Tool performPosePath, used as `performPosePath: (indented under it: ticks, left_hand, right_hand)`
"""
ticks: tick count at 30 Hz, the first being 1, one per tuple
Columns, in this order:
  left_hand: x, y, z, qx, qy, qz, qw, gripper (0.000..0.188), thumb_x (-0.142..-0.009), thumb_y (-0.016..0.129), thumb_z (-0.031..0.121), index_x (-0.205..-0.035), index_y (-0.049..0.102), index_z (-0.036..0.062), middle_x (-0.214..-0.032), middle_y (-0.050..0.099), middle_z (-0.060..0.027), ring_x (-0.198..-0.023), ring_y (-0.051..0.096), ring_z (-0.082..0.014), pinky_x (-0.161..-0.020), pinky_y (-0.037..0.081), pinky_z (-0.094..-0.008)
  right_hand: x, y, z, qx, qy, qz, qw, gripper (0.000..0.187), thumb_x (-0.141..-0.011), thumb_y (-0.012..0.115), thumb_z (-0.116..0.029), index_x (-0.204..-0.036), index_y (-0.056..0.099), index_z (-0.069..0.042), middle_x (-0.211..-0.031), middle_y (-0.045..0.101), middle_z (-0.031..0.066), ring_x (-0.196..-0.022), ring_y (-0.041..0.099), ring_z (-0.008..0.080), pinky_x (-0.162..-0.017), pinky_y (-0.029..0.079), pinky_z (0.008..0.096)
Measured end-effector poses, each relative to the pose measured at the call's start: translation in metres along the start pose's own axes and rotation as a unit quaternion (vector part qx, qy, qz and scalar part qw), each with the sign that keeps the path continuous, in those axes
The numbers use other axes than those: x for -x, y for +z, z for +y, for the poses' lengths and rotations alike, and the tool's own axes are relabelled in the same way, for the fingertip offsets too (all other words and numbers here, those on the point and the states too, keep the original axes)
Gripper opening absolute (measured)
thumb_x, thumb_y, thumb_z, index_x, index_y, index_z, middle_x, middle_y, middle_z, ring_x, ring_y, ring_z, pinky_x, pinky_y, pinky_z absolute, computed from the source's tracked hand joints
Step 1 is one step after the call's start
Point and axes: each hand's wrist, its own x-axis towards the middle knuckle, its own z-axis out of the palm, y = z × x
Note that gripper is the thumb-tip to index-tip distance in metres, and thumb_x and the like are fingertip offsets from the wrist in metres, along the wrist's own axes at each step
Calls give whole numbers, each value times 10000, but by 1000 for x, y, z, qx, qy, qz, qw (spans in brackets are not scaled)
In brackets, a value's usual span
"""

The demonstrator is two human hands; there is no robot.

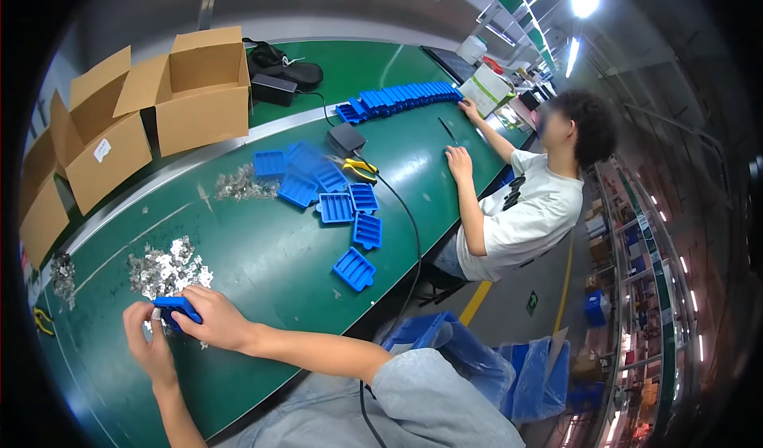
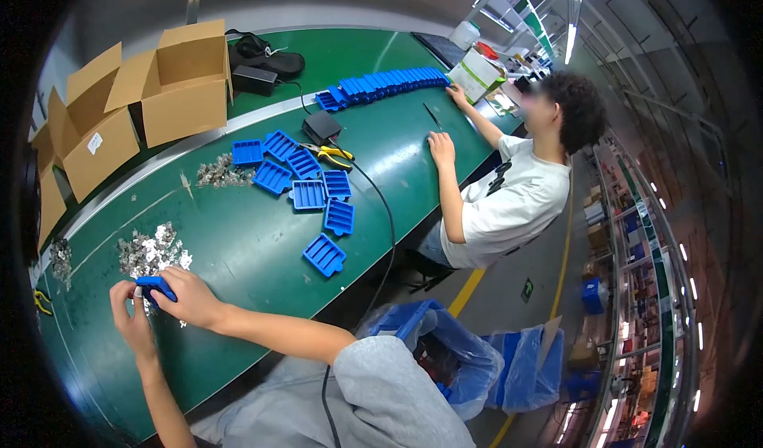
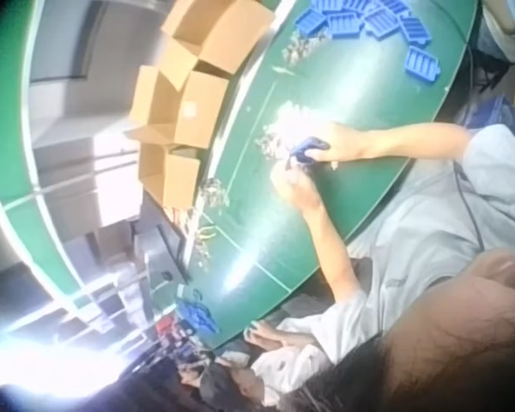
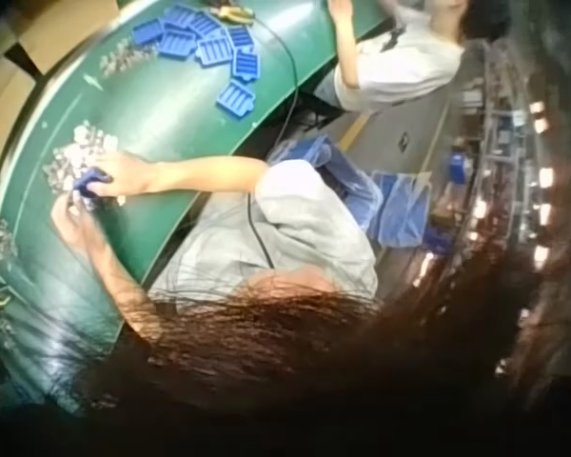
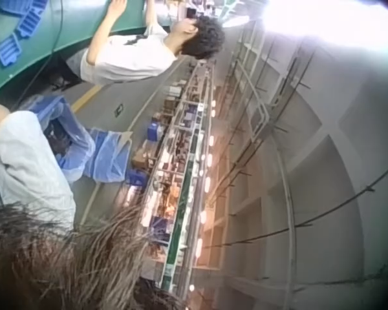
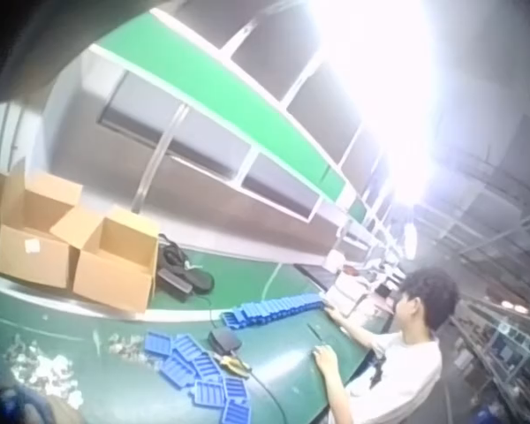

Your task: Picking up small metal clips from a pile and placing them into the compartments of blue plastic bins.

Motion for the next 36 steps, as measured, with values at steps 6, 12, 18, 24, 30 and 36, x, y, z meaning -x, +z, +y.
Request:
performPosePath:
  ticks: [6,12,18,24,30,36]
  left_hand:
    - [-3,-2,-5,-77,29,-45,996,108,-878,530,-53,-983,532,-26,-995,527,-138,-940,533,-271,-833,439,-338]
    - [-5,-2,-9,-82,44,-89,992,108,-894,487,-34,-1000,487,-11,-963,486,-143,-921,497,-293,-869,409,-352]
    - [-5,-4,-10,-47,10,-114,992,100,-894,475,-50,-983,473,-5,-975,479,-136,-916,492,-277,-875,406,-339]
    - [-2,-1,-16,1,24,-79,997,158,-874,483,-109,-990,471,-3,-1048,520,-136,-988,512,-259,-906,416,-328]
    - [-6,-2,-1,-6,-8,-68,998,161,-891,473,-86,-1032,500,-11,-1031,542,-148,-954,537,-274,-866,436,-338]
    - [-5,1,6,-30,-10,-94,995,102,-915,466,-43,-1007,504,-19,-994,533,-141,-932,534,-283,-860,431,-327]
  right_hand:
    - [-2,-1,-1,22,-6,13,1000,230,-838,612,-203,-886,571,18,-811,561,172,-774,545,345,-706,440,426]
    - [-2,0,2,37,21,3,999,224,-840,615,-203,-875,559,11,-820,566,168,-770,543,354,-710,441,431]
    - [-3,-3,-1,-29,69,12,997,237,-871,603,-202,-968,547,7,-877,549,168,-780,541,350,-715,445,408]
    - [-4,-5,-7,-82,65,7,995,246,-901,568,-185,-1014,528,29,-917,514,164,-804,526,316,-727,437,392]
    - [-6,-6,-10,-90,92,-19,992,240,-897,577,-175,-1000,517,34,-891,514,163,-780,522,310,-720,438,388]
    - [-3,-5,-2,-127,103,-19,986,237,-905,575,-178,-1005,511,27,-916,538,163,-799,534,289,-732,441,386]
